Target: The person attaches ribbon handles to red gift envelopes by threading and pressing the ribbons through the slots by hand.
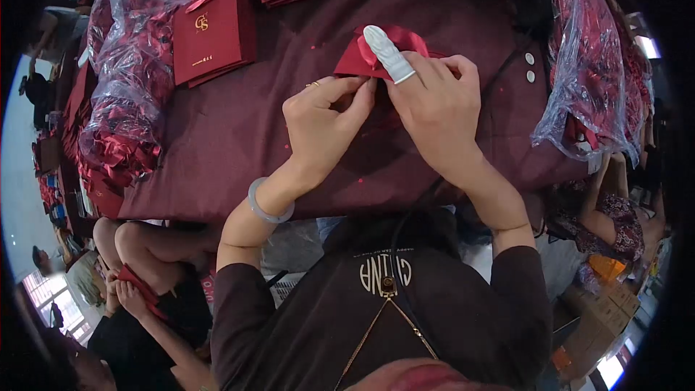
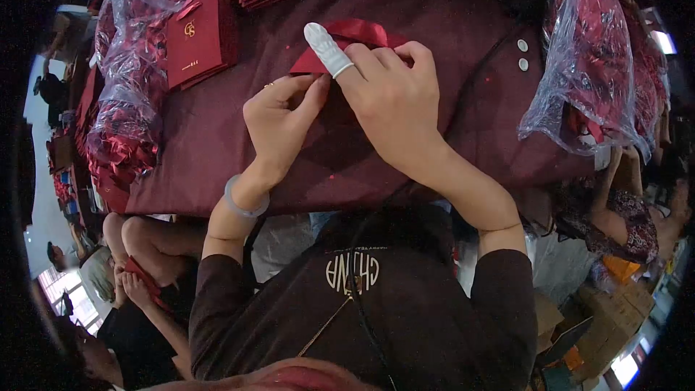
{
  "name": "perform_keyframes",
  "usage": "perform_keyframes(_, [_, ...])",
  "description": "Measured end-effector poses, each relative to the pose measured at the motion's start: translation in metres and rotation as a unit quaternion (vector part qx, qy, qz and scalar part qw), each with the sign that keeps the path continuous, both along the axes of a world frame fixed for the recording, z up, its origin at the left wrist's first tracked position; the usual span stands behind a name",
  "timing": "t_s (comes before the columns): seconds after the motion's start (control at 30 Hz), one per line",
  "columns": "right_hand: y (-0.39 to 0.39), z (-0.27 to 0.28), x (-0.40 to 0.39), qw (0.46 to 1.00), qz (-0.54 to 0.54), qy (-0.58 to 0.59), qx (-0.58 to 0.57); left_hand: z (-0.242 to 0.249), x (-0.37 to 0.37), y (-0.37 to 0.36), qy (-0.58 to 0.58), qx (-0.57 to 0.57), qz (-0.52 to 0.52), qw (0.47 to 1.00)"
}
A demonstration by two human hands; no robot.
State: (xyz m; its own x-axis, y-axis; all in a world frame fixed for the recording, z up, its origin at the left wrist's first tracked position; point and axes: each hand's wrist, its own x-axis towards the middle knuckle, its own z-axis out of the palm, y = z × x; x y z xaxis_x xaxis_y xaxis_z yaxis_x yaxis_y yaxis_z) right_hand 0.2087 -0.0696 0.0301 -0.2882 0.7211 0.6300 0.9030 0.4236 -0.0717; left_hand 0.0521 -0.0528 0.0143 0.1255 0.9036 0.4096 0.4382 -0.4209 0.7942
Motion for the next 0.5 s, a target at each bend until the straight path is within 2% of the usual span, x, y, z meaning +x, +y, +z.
perform_keyframes(0.07, [0.001, 0.0, -0.002, 1.0, -0.016, 0.014, 0.007, -0.002, 0.003, -0.001, -0.047, -0.009, 0.005, 0.999])
perform_keyframes(0.2, [0.013, 0.001, 0.01, 0.992, -0.046, 0.071, 0.089, 0.007, 0.01, -0.018, -0.016, -0.009, -0.064, 0.998])
perform_keyframes(0.27, [0.015, 0.002, 0.014, 0.988, -0.068, 0.107, 0.084, 0.014, 0.009, -0.016, -0.001, -0.01, -0.118, 0.993])
perform_keyframes(0.3, [0.018, -0.002, 0.02, 0.987, -0.06, 0.107, 0.103, 0.013, 0.005, -0.01, 0.002, -0.03, -0.136, 0.99])
perform_keyframes(0.37, [0.017, -0.002, 0.033, 0.986, -0.068, 0.092, 0.118, 0.014, -0.008, 0.001, -0.018, -0.166, -0.126, 0.978])
perform_keyframes(0.4, [0.017, -0.001, 0.037, 0.986, -0.078, 0.096, 0.114, 0.021, -0.016, 0.008, 0.017, -0.193, -0.164, 0.967])
perform_keyframes(0.47, [0.023, -0.006, 0.047, 0.983, -0.09, 0.089, 0.133, 0.031, -0.025, 0.013, -0.039, -0.348, -0.226, 0.909])
perform_keyframes(0.5, [0.023, -0.008, 0.046, 0.983, -0.092, 0.089, 0.133, 0.028, -0.031, 0.02, 0.031, -0.295, -0.299, 0.907])
